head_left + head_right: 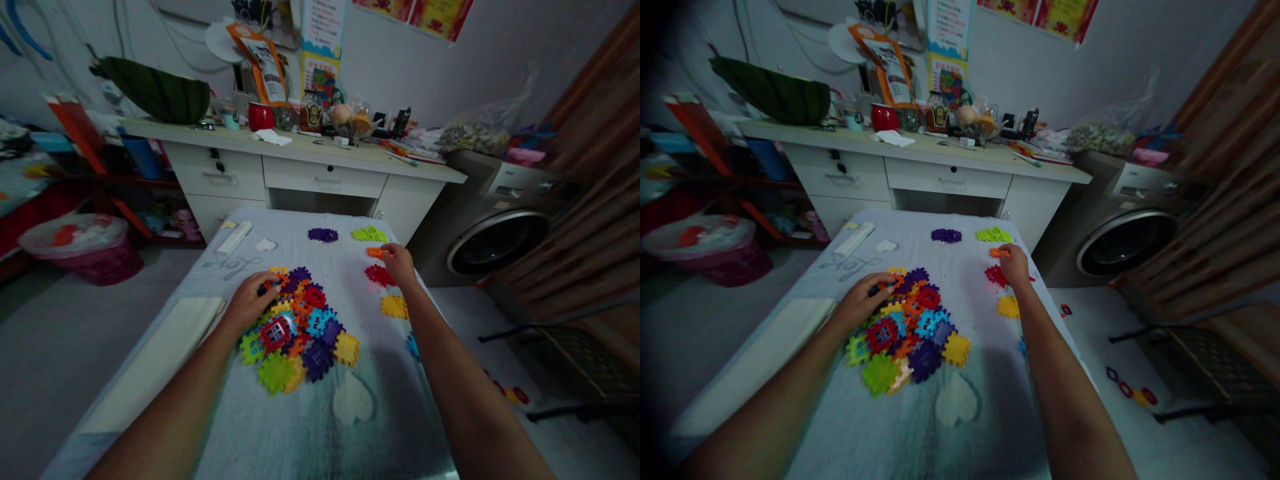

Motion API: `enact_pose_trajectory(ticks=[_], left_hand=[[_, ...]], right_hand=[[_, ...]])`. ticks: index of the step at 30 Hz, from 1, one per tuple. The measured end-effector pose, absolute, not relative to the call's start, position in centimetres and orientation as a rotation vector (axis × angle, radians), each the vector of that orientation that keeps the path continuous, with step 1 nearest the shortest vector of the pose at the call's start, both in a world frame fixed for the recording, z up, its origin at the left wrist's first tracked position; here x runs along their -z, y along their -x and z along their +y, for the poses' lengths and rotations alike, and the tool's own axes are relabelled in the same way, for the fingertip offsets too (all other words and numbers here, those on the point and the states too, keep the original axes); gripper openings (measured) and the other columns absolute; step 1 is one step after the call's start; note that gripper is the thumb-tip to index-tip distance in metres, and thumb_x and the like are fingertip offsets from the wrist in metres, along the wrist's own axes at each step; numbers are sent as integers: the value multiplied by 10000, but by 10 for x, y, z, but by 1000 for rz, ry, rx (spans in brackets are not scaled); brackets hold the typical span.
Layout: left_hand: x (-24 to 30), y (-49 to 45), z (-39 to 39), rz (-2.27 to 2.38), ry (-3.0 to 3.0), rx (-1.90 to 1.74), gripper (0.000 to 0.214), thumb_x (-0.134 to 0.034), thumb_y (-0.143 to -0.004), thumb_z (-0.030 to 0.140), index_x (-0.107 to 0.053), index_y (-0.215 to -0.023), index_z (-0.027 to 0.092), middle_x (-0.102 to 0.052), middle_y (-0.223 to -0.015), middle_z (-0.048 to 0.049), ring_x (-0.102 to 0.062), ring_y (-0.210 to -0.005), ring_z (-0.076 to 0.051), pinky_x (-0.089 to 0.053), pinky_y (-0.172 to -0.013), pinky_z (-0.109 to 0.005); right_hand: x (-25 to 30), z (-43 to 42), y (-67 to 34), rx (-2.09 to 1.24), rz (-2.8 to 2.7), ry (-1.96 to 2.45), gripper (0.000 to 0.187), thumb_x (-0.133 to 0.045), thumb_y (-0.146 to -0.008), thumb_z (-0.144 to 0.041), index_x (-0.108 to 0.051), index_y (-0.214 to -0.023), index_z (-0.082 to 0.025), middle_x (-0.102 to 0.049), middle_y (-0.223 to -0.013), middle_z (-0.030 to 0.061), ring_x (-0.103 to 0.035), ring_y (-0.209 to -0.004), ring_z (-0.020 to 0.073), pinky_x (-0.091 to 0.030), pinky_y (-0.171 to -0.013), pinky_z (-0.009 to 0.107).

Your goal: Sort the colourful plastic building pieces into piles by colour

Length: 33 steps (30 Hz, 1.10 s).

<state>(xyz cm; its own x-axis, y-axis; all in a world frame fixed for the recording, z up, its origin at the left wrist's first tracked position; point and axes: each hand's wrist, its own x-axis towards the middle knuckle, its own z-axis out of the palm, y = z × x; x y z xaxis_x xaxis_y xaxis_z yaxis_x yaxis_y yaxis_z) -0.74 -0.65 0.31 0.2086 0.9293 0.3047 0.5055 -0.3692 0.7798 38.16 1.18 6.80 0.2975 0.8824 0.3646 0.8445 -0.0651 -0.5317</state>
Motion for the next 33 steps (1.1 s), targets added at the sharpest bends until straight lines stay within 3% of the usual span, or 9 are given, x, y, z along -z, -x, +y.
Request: enact_pose_trajectory(ticks=[5,8,11,16,21,27,33], left_hand=[[0,8,-4,1276,-1865,-1106,327,-473,-851,419,-689,-987,214,-677,-1131,-59,-591,-1129,-241,-407,-1068,-433],[2,10,-3,1236,-1851,-1110,340,-421,-801,317,-697,-966,205,-671,-1139,-53,-576,-1158,-230,-373,-1103,-431],[1,11,-4,1307,-1878,-1094,347,-453,-747,267,-697,-989,219,-611,-1252,-43,-526,-1232,-231,-334,-1136,-440],[-1,10,-8,1447,-1920,-1100,358,-523,-707,214,-693,-1022,211,-553,-1307,-60,-504,-1252,-252,-337,-1138,-437],[-3,9,-10,1479,-2020,-1083,339,-542,-733,214,-677,-1045,214,-554,-1294,-67,-510,-1241,-253,-367,-1114,-437],[-6,10,-11,1614,-2151,-1063,308,-574,-761,285,-663,-1047,213,-592,-1250,-88,-535,-1187,-282,-393,-1070,-459],[-6,10,-14,1476,-2151,-1009,333,-483,-846,339,-626,-1115,205,-641,-1147,-81,-580,-1102,-248,-441,-1008,-415]], right_hand=[[-64,-20,-312,-353,-1775,1564,196,-541,-827,-200,-684,-959,-185,-708,-973,61,-646,-908,189,-496,-870,350],[-55,-39,-274,-483,-1973,1387,157,-569,-849,-231,-679,-956,-199,-696,-986,62,-630,-941,193,-484,-882,351],[-45,-51,-256,-547,-2041,1287,178,-588,-865,-277,-666,-1009,-206,-677,-1023,66,-610,-978,202,-468,-900,360],[-34,-55,-252,-599,-2076,1260,365,-664,-822,-368,-625,-1138,-190,-659,-1097,86,-591,-1011,231,-450,-917,388],[-30,-55,-250,-673,-2024,1237,304,-663,-813,-314,-631,-1093,-200,-659,-1044,62,-601,-966,209,-463,-890,364],[-30,-52,-254,-485,-1943,1273,325,-671,-774,-248,-621,-1094,-216,-650,-1060,64,-587,-991,219,-454,-917,384],[-46,-36,-308,-91,-1903,1591,265,-640,-789,-233,-666,-1050,-195,-638,-1161,118,-548,-1123,278,-406,-987,455]])
